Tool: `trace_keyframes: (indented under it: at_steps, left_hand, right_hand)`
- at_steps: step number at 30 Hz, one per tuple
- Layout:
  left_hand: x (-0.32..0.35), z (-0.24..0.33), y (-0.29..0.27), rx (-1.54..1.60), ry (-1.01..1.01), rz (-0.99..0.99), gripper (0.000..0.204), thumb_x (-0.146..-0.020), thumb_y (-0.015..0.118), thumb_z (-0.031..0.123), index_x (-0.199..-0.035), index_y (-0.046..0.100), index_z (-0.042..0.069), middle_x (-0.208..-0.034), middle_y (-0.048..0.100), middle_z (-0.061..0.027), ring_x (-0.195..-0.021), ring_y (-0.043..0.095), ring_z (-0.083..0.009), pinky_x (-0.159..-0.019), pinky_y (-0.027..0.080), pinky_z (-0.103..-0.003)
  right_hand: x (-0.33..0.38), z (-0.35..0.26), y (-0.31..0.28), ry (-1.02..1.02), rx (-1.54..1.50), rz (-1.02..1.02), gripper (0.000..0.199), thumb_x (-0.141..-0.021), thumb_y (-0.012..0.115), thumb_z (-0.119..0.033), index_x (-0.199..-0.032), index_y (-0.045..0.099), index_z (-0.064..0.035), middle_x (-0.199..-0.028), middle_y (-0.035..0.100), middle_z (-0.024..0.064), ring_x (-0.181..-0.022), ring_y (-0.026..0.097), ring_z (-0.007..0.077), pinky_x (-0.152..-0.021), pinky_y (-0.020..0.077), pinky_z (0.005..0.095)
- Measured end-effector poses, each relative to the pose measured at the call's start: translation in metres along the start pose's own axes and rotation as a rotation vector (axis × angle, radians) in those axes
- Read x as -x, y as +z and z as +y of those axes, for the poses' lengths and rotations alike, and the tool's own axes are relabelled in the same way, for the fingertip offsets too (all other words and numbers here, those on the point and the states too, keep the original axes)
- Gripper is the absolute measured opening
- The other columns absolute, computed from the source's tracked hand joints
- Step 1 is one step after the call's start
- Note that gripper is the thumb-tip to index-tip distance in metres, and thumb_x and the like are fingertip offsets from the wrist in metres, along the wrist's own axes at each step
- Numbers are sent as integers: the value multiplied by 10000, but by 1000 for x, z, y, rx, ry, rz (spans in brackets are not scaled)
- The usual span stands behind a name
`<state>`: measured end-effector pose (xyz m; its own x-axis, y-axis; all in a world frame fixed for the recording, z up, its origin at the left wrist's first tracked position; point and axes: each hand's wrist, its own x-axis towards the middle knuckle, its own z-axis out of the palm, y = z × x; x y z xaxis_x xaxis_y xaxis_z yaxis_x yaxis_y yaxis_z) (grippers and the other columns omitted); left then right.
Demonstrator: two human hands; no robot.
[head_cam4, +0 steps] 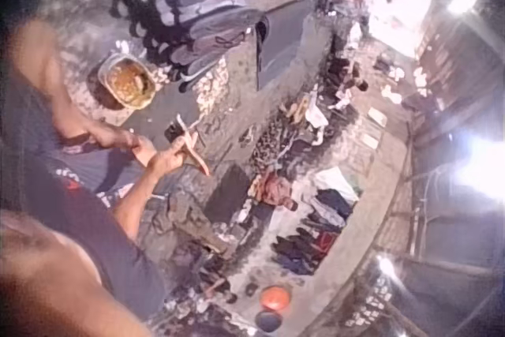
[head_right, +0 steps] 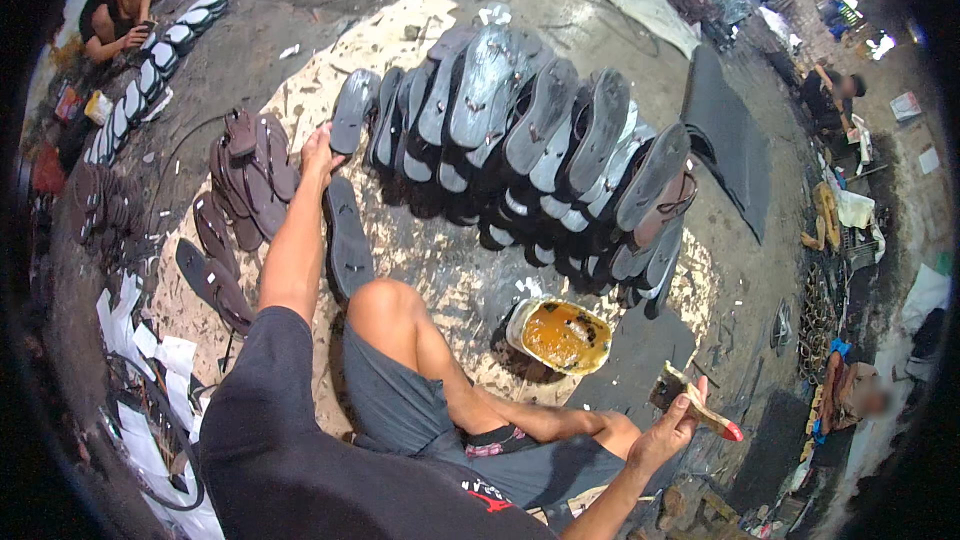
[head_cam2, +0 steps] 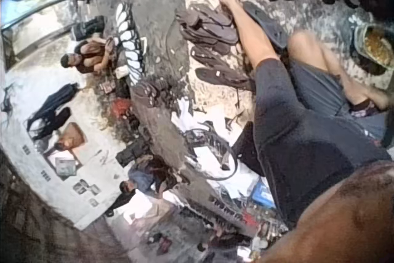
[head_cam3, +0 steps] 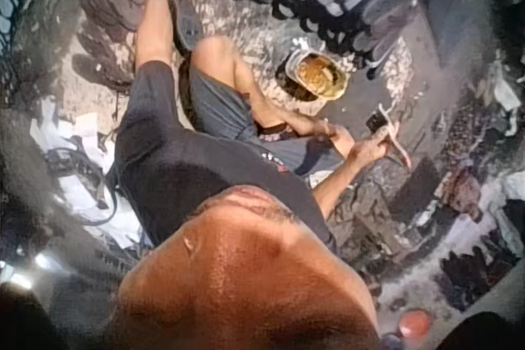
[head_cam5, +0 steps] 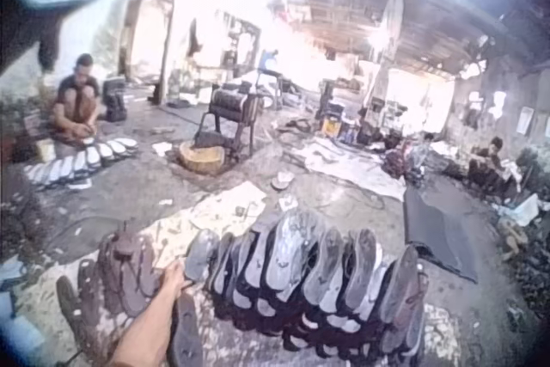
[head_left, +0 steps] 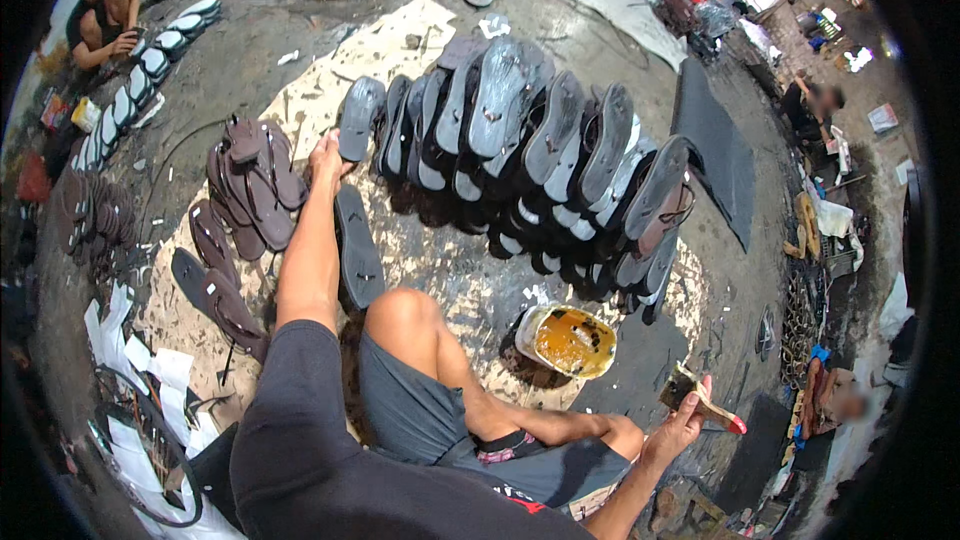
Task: The person sits on the floor and uses a brush to apply a yellow adhesive from a container onto the soles of flip-flops and a large black rubber sheet. The person handles the items one at a time, coating surfaces and placing them aside.
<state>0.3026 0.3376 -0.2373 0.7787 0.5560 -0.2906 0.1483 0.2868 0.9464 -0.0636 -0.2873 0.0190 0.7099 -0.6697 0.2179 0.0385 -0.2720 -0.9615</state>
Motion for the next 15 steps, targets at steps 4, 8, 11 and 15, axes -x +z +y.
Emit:
trace_keyframes:
  at_steps: [4, 8, 11, 15]
  left_hand:
    - [36, -2, -47, -212, 190, 23, 703, -988, 588, 560, -1445, 521, 31, -1382, 607, -178, -1139, 625, -248, -858, 516, -373]
    - [157, -26, -78, -727, 119, -89, 813, -887, 779, 446, -1447, 485, -65, -1138, 694, -165, -1003, 662, -212, -861, 524, -344]
    - [206, -1, -89, -775, -117, -302, 825, -846, 825, 407, -1433, 497, -71, -1084, 693, -143, -983, 656, -191, -890, 525, -344]
    - [228, 59, -97, -841, 135, -227, 884, -831, 817, 190, -1525, 341, -78, -938, 662, -45, -828, 611, -122, -762, 510, -263]
  right_hand:
    - [-1, 4, 1, -13, 202, 79, 471, -1072, 559, -303, -1418, 537, 16, -1389, 572, 94, -1270, 503, 158, -1108, 367, 325]
    - [-1, 29, -3, 98, 205, 42, 421, -1072, 561, -316, -1319, 598, 23, -1267, 627, 79, -1159, 569, 163, -1053, 424, 332]
    - [-9, 42, 27, 138, 199, -87, 378, -1063, 580, -285, -1272, 651, 22, -1214, 658, 77, -1116, 593, 164, -1001, 469, 337]
    - [-25, 50, 63, 152, 101, -299, 330, -991, 688, -186, -1239, 683, 32, -1163, 718, 94, -1071, 653, 163, -968, 506, 329]
